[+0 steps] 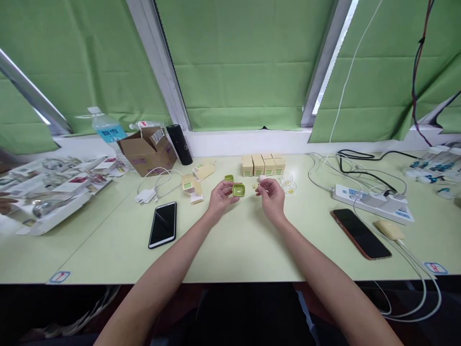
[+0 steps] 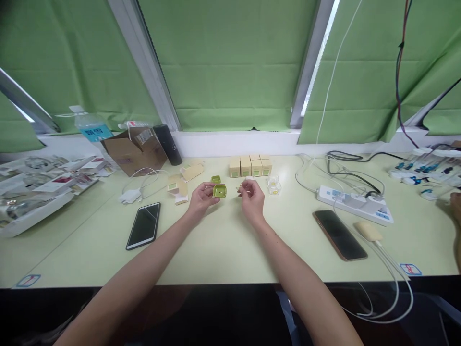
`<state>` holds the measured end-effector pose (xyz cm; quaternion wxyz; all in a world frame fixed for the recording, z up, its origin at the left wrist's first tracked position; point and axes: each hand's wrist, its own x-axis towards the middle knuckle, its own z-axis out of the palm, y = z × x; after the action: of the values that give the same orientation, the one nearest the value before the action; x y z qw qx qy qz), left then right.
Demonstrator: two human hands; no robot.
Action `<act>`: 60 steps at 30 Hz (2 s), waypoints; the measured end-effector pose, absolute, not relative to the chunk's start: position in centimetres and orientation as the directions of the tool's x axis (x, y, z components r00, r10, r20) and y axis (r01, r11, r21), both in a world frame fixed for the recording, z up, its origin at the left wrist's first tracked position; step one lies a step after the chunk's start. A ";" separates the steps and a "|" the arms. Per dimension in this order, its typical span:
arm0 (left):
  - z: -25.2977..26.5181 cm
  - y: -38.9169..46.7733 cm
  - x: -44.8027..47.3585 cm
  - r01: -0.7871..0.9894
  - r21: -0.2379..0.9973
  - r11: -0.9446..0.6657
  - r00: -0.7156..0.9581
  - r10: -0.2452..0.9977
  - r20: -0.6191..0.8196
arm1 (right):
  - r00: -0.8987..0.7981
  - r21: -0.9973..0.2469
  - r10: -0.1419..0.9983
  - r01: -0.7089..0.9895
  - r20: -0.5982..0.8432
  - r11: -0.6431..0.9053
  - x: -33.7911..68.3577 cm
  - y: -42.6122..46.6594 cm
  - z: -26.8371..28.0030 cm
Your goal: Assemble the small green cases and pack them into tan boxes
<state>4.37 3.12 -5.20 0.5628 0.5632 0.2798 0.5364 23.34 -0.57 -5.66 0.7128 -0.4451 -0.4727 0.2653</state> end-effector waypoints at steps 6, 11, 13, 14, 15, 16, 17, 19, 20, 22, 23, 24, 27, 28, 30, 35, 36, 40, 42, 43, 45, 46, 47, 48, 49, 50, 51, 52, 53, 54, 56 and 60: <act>-5.3 2.9 4.5 -0.330 0.932 -0.151 0.315 0.913 0.259 | 0.317 -0.815 0.766 0.040 0.559 0.579 23.0 -1.1 -4.7; -5.1 2.8 4.4 -0.444 0.892 -0.084 0.364 0.893 0.266 | 0.272 -0.815 0.787 -0.017 0.554 0.579 22.9 -1.4 -4.4; -5.0 2.8 4.4 -0.477 0.876 -0.063 0.380 0.884 0.271 | 0.257 -0.813 0.787 -0.003 0.562 0.582 22.8 -1.6 -4.3; -4.8 2.7 4.4 -0.484 0.873 -0.051 0.393 0.879 0.270 | 0.250 -0.808 0.778 0.028 0.576 0.589 22.7 -1.8 -4.2; -4.7 2.6 4.4 -0.487 0.872 -0.038 0.409 0.873 0.266 | 0.242 -0.796 0.763 0.076 0.600 0.601 22.7 -2.0 -4.1; -4.6 2.4 4.4 -0.487 0.873 -0.025 0.427 0.865 0.263 | 0.229 -0.775 0.742 0.136 0.630 0.617 22.6 -2.1 -4.0; -4.4 2.3 4.4 -0.484 0.875 -0.012 0.445 0.857 0.258 | 0.209 -0.747 0.717 0.200 0.665 0.634 22.5 -2.3 -3.8; -4.2 1.9 4.5 -0.477 0.879 0.015 0.482 0.840 0.247 | 0.161 -0.676 0.664 0.311 0.730 0.668 22.4 -2.6 -3.7; -4.1 1.8 4.6 -0.471 0.882 0.028 0.501 0.831 0.241 | 0.137 -0.643 0.642 0.350 0.754 0.681 22.3 -2.7 -3.6; -3.9 1.5 4.6 -0.460 0.887 0.047 0.528 0.817 0.230 | 0.102 -0.591 0.609 0.409 0.786 0.695 22.3 -2.9 -3.6; -3.9 1.4 4.7 -0.456 0.889 0.053 0.535 0.814 0.227 | 0.088 -0.572 0.599 0.433 0.796 0.696 22.3 -2.9 -3.6; -3.9 1.3 4.7 -0.453 0.890 0.054 0.538 0.813 0.224 | 0.076 -0.555 0.591 0.456 0.803 0.696 22.3 -2.9 -3.7; -3.8 1.2 4.8 -0.444 0.894 0.062 0.535 0.819 0.209 | 0.037 -0.505 0.575 0.526 0.818 0.685 22.4 -2.9 -3.9; -3.8 1.2 4.8 -0.440 0.895 0.065 0.535 0.820 0.204 | 0.025 -0.484 0.568 0.554 0.823 0.677 22.4 -2.9 -4.0; -3.8 1.1 5.0 -0.432 0.899 0.069 0.540 0.819 0.196 | 0.002 -0.433 0.548 0.616 0.836 0.658 22.3 -2.9 -4.2; -3.5 0.7 5.3 -0.418 0.905 0.078 0.587 0.784 0.203 | -0.031 -0.309 0.478 0.726 0.878 0.615 22.1 -2.9 -4.5; -3.5 0.6 5.4 -0.416 0.906 0.080 0.594 0.778 0.204 | -0.030 -0.296 0.464 0.731 0.885 0.614 22.1 -2.9 -4.5; -3.4 0.5 5.5 -0.411 0.908 0.080 0.602 0.772 0.204 | -0.040 -0.261 0.416 0.722 0.909 0.641 22.2 -2.8 -4.6; -3.5 0.5 5.5 -0.409 0.909 0.075 0.598 0.775 0.205 | -0.048 -0.259 0.416 0.716 0.908 0.649 22.2 -2.8 -4.7; -3.6 0.5 5.5 -0.407 0.911 0.071 0.594 0.778 0.205 | -0.052 -0.264 0.426 0.715 0.903 0.648 22.2 -2.7 -4.8; -3.7 0.6 5.4 -0.397 0.916 0.061 0.588 0.783 0.203 | -0.059 -0.279 0.455 0.717 0.889 0.639 22.3 -2.6 -5.0; -3.7 0.6 5.4 -0.388 0.920 0.057 0.587 0.785 0.198 | -0.065 -0.285 0.467 0.716 0.882 0.637 22.3 -2.6 -5.1; -3.7 0.6 5.4 -0.377 0.925 0.055 0.587 0.786 0.192 | -0.071 -0.289 0.475 0.711 0.877 0.641 22.4 -2.5 -5.2; -3.7 0.6 5.3 -0.366 0.929 0.056 0.590 0.786 0.185 | -0.078 -0.290 0.476 0.703 0.876 0.650 22.4 -2.5 -5.3; -3.7 0.6 5.3 -0.356 0.932 0.059 0.592 0.786 0.177 | -0.086 -0.288 0.472 0.692 0.878 0.662 22.5 -2.4 -5.4; -3.7 0.7 5.2 -0.350 0.935 0.062 0.595 0.786 0.171 | -0.093 -0.287 0.468 0.680 0.879 0.675 22.5 -2.4 -5.5; -3.7 0.7 5.2 -0.345 0.936 0.063 0.595 0.786 0.166 | -0.100 -0.287 0.467 0.671 0.879 0.683 22.6 -2.3 -5.5; -3.8 0.8 5.2 -0.342 0.938 0.062 0.594 0.788 0.165 | -0.105 -0.290 0.471 0.666 0.876 0.687 22.7 -2.3 -5.6; -3.8 0.8 5.1 -0.341 0.938 0.058 0.591 0.789 0.166 | -0.108 -0.296 0.480 0.664 0.871 0.687 22.7 -2.2 -5.6; -3.9 0.9 5.1 -0.342 0.938 0.055 0.589 0.791 0.168 | -0.110 -0.304 0.491 0.663 0.864 0.684 22.7 -2.2 -5.6; -4.0 1.0 5.2 -0.350 0.935 0.051 0.584 0.792 0.176 | -0.112 -0.315 0.505 0.661 0.856 0.681 22.8 -2.1 -5.6; -4.1 1.1 5.3 -0.374 0.926 0.054 0.573 0.798 0.186 | -0.106 -0.330 0.499 0.630 0.860 0.703 22.9 -1.9 -5.3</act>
<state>5.35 1.06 -4.11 0.6994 0.5454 0.1942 0.4191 22.92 -1.92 -5.32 0.5495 -0.3806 -0.7414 -0.0598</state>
